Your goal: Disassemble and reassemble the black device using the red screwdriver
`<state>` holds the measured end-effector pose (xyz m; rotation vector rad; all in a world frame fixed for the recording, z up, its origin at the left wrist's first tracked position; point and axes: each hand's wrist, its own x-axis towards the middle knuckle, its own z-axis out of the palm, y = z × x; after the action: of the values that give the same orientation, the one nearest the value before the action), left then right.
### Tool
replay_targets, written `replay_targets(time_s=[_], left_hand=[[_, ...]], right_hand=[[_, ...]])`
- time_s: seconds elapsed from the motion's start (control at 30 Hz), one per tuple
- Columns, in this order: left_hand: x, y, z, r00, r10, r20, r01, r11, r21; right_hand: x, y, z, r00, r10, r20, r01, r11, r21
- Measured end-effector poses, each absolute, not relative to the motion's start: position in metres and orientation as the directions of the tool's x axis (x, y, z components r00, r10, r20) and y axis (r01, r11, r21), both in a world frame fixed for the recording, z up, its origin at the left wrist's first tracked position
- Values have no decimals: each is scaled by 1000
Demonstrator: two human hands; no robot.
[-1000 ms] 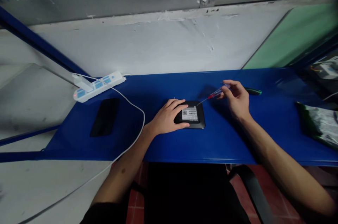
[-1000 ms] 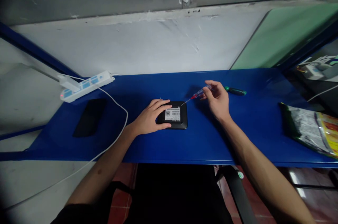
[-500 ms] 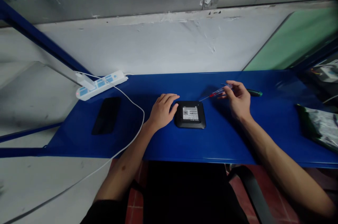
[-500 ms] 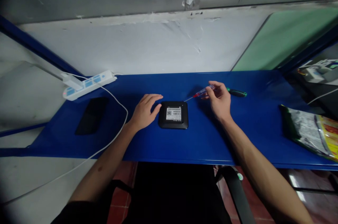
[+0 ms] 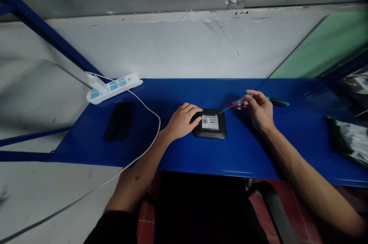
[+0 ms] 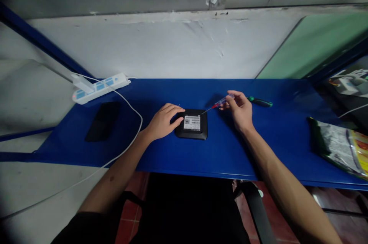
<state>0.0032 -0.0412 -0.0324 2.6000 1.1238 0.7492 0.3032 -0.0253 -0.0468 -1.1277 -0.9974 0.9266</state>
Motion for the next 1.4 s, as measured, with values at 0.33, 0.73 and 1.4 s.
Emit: replay_targets(time_s=[0.33,0.73,1.4], left_hand=[[0,-37,-31,461,760,458,712,-625,321],[-2,-35,-27,295,821,488,796,-494,350],[-1,-39,-25,328,838,437,795,-495,352]], right_hand=[[310,-23,-47,349,919,185,-19,205,-979],[260,-16,-36,195,956,221,32,219,-975],[235,-7,-47,179,967,179,-6,183,-983]])
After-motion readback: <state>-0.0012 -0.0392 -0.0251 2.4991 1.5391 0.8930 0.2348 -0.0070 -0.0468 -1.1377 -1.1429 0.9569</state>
